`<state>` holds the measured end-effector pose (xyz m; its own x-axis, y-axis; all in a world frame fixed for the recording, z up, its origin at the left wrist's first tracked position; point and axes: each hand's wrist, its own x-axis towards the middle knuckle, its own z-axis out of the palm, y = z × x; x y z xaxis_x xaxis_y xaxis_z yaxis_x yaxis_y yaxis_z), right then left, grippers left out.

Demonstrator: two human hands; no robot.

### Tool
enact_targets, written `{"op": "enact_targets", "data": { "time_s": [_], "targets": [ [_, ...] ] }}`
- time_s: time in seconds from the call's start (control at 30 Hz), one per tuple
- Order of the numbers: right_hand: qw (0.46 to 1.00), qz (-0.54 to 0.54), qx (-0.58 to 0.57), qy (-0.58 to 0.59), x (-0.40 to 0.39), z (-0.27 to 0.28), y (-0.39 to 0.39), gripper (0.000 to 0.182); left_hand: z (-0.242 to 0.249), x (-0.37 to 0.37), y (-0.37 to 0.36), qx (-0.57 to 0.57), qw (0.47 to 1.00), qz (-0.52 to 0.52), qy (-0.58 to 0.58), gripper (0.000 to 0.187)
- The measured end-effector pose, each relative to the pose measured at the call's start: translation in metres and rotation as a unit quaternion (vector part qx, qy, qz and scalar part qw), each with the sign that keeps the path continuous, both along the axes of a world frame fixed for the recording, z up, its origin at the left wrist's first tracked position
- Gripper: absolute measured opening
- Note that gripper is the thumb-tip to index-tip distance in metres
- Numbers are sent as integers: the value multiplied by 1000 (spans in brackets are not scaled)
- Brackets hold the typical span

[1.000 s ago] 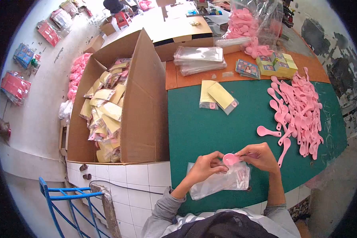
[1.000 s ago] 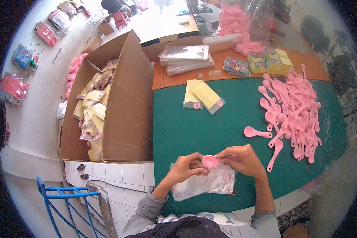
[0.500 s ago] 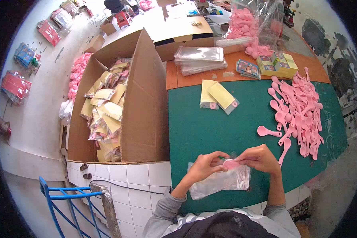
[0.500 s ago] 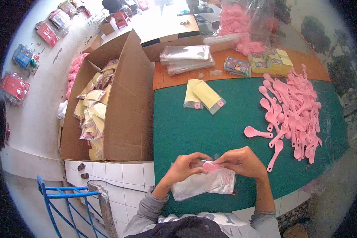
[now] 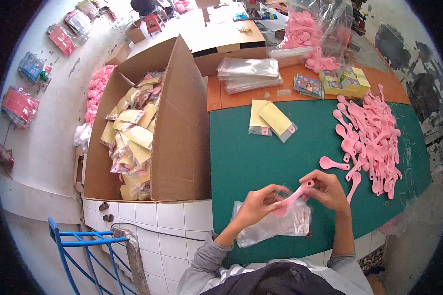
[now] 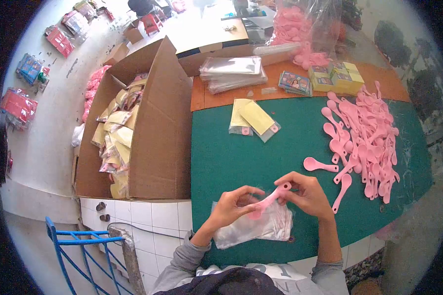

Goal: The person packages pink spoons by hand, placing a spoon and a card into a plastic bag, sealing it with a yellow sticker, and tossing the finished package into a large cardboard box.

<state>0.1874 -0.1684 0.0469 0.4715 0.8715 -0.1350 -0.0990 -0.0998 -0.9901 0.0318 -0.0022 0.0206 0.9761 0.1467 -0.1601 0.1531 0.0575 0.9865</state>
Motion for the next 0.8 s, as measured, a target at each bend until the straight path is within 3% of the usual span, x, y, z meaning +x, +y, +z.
{"op": "enact_targets", "data": {
  "time_s": [0.13, 0.27, 0.3, 0.37, 0.4, 0.47, 0.5, 0.57, 0.63, 0.67, 0.7, 0.73, 0.8],
  "targets": [
    [964, 99, -8, -246, -7, 7, 8, 25, -6, 2, -3, -39, 999, 35, -6, 32],
    [993, -63, 15, -98, -16, 8, 11, 28, -5, -2, -1, -119, 992, 38, -22, 28],
    [991, -83, 36, -97, -14, 4, 12, 33, -1, -3, 4, -61, 998, 11, -18, 27],
    [984, -86, 39, -152, -13, 8, 15, 22, 7, -3, 14, 55, 997, -45, -11, 28],
    [979, -89, 39, -180, -14, 14, 17, 18, 7, -2, 13, 10, 1000, -15, -15, 27],
    [908, 63, 99, -401, -9, 33, 31, 17, 3, 0, 9, -82, 996, 43, -21, 28],
    [845, 140, 125, -501, -1, 41, 39, 18, 0, 0, 14, -23, 999, 29, -11, 29],
    [911, 151, 151, -353, 20, 42, 54, 21, 12, 3, 14, -89, 993, 46, -64, 31],
    [902, 104, 119, -401, 68, 39, 78, 28, 23, 2, 16, -127, 986, 53, -98, 33],
    [850, 50, 74, -519, 111, 32, 93, 35, 26, 0, 18, -130, 985, 50, -106, 34],
    [846, -7, -3, -533, 152, 18, 105, 38, 30, -1, 22, -131, 983, 48, -116, 35],
    [814, -63, -45, -576, 188, 10, 116, 29, 33, -3, 24, -109, 986, 51, -115, 35],
    [726, -168, -165, -647, 257, -26, 130, 41, 38, -11, 28, -64, 990, 59, -114, 36]
  ]
}}
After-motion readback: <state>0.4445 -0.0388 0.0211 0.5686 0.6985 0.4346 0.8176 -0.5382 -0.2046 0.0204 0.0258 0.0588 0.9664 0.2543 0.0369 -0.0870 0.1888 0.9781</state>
